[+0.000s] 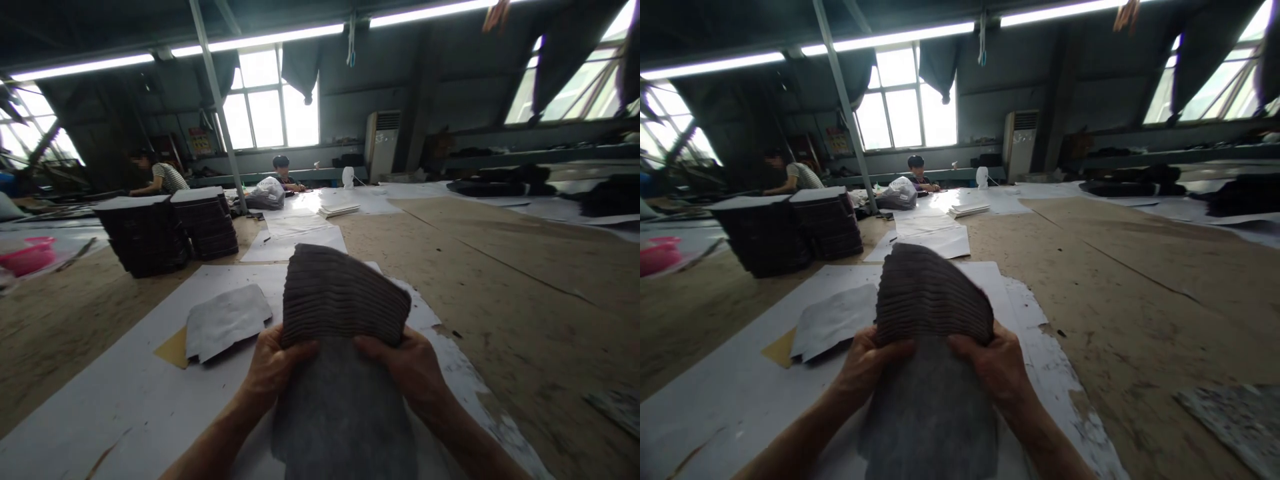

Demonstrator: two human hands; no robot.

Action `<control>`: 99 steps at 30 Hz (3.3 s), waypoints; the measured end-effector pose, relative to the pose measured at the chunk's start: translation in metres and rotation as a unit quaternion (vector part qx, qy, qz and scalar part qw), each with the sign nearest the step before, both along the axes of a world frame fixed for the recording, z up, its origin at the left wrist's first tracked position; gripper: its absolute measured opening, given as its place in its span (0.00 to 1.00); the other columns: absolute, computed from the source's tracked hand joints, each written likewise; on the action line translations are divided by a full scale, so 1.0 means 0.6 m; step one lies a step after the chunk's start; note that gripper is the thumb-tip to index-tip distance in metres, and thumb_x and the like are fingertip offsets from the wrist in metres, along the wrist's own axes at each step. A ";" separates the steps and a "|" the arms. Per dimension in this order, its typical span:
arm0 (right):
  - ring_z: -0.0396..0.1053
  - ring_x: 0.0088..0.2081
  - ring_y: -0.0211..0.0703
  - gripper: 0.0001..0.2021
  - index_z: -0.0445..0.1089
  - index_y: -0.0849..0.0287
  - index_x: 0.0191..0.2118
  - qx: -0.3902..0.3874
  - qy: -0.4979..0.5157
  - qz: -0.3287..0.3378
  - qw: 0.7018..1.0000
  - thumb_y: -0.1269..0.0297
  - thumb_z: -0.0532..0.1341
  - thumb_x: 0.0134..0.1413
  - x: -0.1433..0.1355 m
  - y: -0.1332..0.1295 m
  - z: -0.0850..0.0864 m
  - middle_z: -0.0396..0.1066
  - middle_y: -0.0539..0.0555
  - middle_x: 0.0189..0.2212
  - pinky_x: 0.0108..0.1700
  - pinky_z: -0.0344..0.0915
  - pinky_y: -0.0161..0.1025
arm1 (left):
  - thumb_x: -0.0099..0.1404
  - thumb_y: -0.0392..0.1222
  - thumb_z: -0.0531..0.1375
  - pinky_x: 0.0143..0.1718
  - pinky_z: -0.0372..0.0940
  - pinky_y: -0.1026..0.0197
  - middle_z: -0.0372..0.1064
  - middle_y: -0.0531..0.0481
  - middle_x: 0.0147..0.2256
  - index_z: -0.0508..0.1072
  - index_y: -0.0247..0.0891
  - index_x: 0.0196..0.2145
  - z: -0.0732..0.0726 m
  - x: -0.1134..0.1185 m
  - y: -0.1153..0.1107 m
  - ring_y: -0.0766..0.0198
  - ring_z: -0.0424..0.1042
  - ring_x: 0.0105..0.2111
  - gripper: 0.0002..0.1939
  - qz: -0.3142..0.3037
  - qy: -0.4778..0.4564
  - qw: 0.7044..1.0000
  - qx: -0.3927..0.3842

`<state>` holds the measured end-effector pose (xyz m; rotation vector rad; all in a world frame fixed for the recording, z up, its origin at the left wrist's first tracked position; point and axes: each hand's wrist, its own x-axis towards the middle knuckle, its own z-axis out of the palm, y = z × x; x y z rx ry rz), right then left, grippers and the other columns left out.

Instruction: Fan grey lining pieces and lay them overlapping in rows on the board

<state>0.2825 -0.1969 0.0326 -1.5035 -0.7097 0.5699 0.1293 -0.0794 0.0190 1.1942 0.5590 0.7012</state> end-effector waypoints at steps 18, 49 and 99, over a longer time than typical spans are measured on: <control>0.70 0.26 0.45 0.16 0.69 0.61 0.32 -0.028 0.223 0.021 0.974 0.63 0.67 0.32 0.010 0.004 0.007 0.74 0.51 0.26 0.28 0.67 0.38 | 0.44 0.34 0.64 0.33 0.66 0.55 0.73 0.44 0.30 0.74 0.30 0.34 0.022 0.035 0.019 0.56 0.71 0.29 0.16 -0.113 0.061 0.988 -0.085; 0.69 0.38 0.45 0.10 0.64 0.61 0.42 -0.199 -0.506 -0.098 0.833 0.64 0.53 0.54 0.093 0.028 -0.006 0.70 0.58 0.36 0.40 0.68 0.41 | 0.61 0.48 0.53 0.56 0.53 0.46 0.50 0.43 0.59 0.49 0.42 0.59 -0.009 0.035 0.048 0.53 0.52 0.58 0.30 0.085 0.404 0.852 0.322; 0.66 0.22 0.42 0.11 0.70 0.57 0.25 -0.279 0.033 -0.034 0.959 0.55 0.64 0.35 0.063 0.060 0.055 0.70 0.49 0.19 0.24 0.63 0.34 | 0.57 0.50 0.59 0.59 0.44 0.45 0.41 0.41 0.62 0.35 0.41 0.62 -0.014 0.048 0.036 0.51 0.42 0.61 0.44 0.089 0.330 0.896 0.283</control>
